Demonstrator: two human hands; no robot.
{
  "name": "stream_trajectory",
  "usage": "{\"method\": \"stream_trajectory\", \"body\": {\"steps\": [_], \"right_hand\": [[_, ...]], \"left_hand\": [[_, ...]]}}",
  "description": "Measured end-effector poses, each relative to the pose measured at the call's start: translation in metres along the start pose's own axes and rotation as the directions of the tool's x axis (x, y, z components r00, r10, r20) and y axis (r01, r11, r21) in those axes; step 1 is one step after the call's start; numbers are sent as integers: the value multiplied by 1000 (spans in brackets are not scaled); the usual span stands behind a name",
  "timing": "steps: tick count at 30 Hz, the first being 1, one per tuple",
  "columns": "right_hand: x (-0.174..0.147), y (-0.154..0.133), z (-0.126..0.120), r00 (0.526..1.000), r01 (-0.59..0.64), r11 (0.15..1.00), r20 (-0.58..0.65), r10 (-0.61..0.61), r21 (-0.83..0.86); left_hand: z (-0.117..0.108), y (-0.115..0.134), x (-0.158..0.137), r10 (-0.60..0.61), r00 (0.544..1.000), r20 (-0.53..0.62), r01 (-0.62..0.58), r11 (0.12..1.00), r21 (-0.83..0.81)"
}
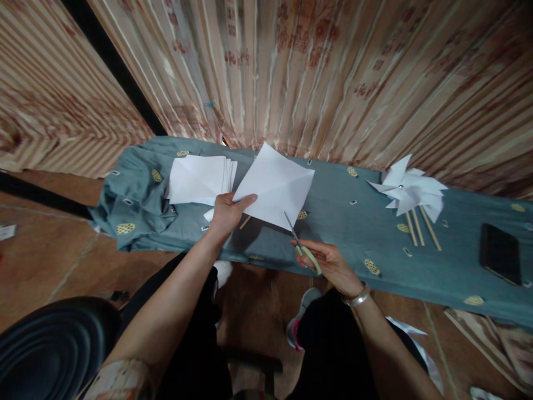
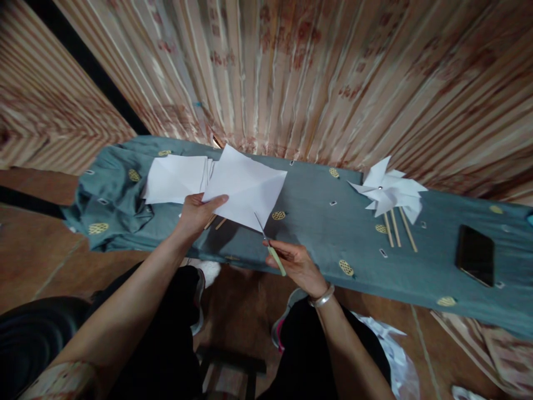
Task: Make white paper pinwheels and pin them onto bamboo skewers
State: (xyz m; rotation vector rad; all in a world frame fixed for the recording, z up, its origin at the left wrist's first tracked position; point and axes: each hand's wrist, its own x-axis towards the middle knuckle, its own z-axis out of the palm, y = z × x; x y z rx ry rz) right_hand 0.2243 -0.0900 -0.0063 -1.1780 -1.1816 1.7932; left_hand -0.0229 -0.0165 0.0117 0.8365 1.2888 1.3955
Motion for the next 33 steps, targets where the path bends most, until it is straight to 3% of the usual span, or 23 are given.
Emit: {"method": "stream_trajectory", "body": {"steps": [13, 33], "right_hand": [[1, -1, 5, 997, -26, 997, -69, 31, 73], [1, 1, 4, 996, -5, 999, -88, 2, -36]], "left_hand": [[-1, 1, -1, 1, 1000, -7, -1, 1000, 20], [7, 3, -13, -42, 998, 57, 37, 995, 93]]}}
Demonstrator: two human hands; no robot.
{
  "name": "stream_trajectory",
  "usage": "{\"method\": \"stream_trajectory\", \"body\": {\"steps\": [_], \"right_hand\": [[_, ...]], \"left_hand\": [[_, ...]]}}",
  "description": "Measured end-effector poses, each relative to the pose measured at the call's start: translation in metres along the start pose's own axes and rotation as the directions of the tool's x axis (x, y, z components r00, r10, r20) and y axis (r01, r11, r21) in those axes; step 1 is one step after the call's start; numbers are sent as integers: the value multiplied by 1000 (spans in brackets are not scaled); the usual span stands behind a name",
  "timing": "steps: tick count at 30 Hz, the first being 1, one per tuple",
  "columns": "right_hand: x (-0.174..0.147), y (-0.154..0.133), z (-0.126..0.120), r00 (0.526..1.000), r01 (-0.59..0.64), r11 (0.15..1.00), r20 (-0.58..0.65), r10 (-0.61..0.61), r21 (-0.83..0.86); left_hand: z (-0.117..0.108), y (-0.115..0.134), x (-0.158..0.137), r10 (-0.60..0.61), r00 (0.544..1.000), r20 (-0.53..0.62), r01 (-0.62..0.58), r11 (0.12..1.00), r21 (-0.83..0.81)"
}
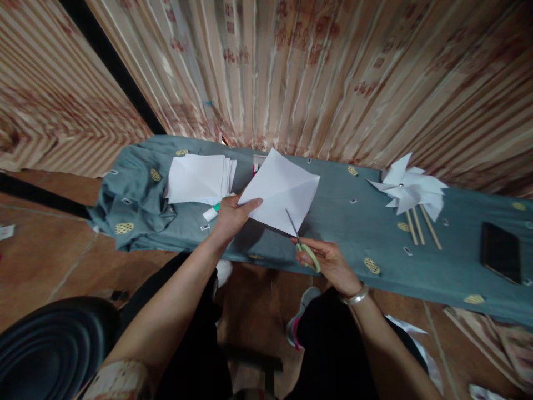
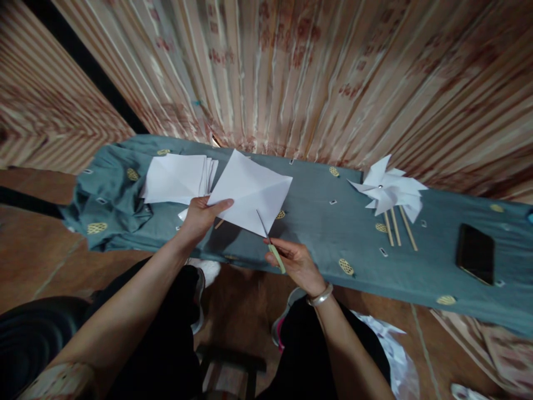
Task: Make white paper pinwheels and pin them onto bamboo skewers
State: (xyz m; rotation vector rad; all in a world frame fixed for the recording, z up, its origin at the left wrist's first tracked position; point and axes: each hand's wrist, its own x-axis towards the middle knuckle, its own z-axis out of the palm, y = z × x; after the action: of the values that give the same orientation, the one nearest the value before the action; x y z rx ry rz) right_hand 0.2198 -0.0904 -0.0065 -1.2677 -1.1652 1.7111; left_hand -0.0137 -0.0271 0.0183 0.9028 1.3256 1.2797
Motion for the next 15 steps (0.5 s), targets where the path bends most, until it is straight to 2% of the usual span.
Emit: {"method": "stream_trajectory", "body": {"steps": [10, 15], "right_hand": [[1, 3, 3, 1000, 23, 999, -20, -22, 50], [2, 3, 4, 999, 7, 996, -37, -3, 91]], "left_hand": [[-1, 0, 2, -1, 1000, -24, 2, 1000, 14], [1, -4, 2, -13, 1000, 1, 13, 1000, -19]]}}
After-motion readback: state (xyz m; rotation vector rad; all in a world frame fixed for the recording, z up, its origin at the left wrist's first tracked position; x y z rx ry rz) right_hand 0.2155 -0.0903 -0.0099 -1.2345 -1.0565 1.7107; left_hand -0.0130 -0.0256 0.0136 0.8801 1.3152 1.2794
